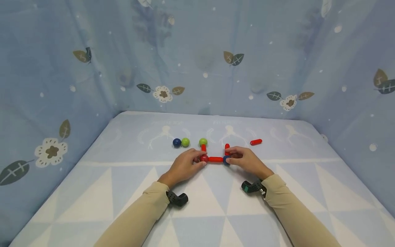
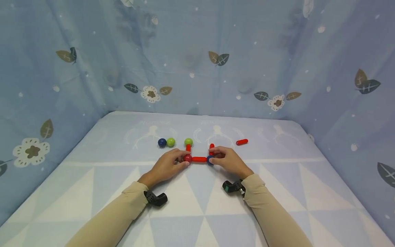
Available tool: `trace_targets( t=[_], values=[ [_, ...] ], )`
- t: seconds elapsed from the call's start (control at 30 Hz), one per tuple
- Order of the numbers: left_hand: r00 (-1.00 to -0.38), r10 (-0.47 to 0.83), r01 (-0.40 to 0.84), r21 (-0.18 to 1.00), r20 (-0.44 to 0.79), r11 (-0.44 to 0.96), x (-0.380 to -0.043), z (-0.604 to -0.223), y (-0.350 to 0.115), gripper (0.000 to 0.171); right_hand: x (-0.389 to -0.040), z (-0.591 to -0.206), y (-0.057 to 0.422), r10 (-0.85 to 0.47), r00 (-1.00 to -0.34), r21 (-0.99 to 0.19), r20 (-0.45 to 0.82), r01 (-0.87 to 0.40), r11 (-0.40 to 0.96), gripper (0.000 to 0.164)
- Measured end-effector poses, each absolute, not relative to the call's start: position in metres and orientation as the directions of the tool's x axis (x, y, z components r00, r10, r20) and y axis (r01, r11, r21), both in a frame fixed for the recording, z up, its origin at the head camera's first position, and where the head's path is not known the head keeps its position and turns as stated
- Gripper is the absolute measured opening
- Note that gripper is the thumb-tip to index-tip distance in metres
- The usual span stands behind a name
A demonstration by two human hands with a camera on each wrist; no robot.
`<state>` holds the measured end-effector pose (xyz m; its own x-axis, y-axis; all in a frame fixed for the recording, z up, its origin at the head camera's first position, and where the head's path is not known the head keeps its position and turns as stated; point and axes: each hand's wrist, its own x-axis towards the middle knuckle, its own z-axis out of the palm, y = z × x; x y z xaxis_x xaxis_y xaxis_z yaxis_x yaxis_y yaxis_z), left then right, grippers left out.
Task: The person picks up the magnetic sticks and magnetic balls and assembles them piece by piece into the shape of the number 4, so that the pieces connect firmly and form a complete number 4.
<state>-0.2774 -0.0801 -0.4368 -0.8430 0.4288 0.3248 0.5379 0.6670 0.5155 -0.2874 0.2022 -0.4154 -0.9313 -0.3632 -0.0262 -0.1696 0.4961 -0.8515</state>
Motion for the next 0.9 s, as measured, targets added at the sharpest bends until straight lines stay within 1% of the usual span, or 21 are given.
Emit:
trace_targets(
  t=[0.07, 0.13, 0.23, 0.33, 0.43, 0.5, 0.57, 0.63, 0.8, 0.9],
  values=[
    [-0.850, 0.429, 0.526, 0.523, 0.306, 0.670, -0.279, -0.435, -0.079, 0.039, -0.287, -0.417, 0.205, -0.354, -0.935, -0.852, -0.022, -0.168, 0.496, 0.049],
    [-0.864, 0.414, 0.502, 0.554, 0.287, 0.664, -0.281, -0.431, -0.081, 0.040, -0.286, -0.418, 0.206, -0.351, -0.936, -0.855, -0.017, -0.169, 0.490, 0.048],
    [-0.888, 0.347, 0.460, 0.615, 0.303, 0.641, -0.286, -0.424, -0.092, 0.037, -0.287, -0.419, 0.207, -0.360, -0.933, -0.864, -0.016, -0.168, 0.475, 0.049],
    [-0.884, 0.239, 0.461, 0.662, 0.401, 0.591, -0.294, -0.416, -0.107, 0.029, -0.288, -0.419, 0.206, -0.374, -0.928, -0.864, -0.007, -0.182, 0.469, 0.049],
    [-0.854, 0.121, 0.477, 0.670, 0.506, 0.569, -0.303, -0.412, -0.123, 0.022, -0.290, -0.418, 0.205, -0.378, -0.926, -0.860, 0.009, -0.200, 0.470, 0.048],
    [-0.842, 0.060, 0.470, 0.674, 0.536, 0.570, -0.308, -0.411, -0.132, 0.022, -0.291, -0.416, 0.204, -0.383, -0.924, -0.855, 0.017, -0.212, 0.474, 0.048],
    [-0.849, 0.033, 0.442, 0.675, 0.528, 0.590, -0.312, -0.412, -0.139, 0.025, -0.291, -0.415, 0.203, -0.379, -0.925, -0.853, 0.012, -0.207, 0.479, 0.049],
    [-0.871, 0.026, 0.400, 0.676, 0.491, 0.619, -0.314, -0.415, -0.143, 0.030, -0.291, -0.415, 0.203, -0.373, -0.928, -0.852, 0.009, -0.203, 0.483, 0.048],
    [-0.922, 0.055, 0.312, 0.654, 0.383, 0.689, -0.317, -0.423, -0.149, 0.042, -0.291, -0.417, 0.202, -0.359, -0.933, -0.854, 0.007, -0.192, 0.483, 0.048],
    [-0.939, 0.074, 0.285, 0.639, 0.337, 0.714, -0.317, -0.429, -0.151, 0.043, -0.290, -0.421, 0.201, -0.350, -0.937, -0.856, -0.013, -0.170, 0.488, 0.049]
  ],
)
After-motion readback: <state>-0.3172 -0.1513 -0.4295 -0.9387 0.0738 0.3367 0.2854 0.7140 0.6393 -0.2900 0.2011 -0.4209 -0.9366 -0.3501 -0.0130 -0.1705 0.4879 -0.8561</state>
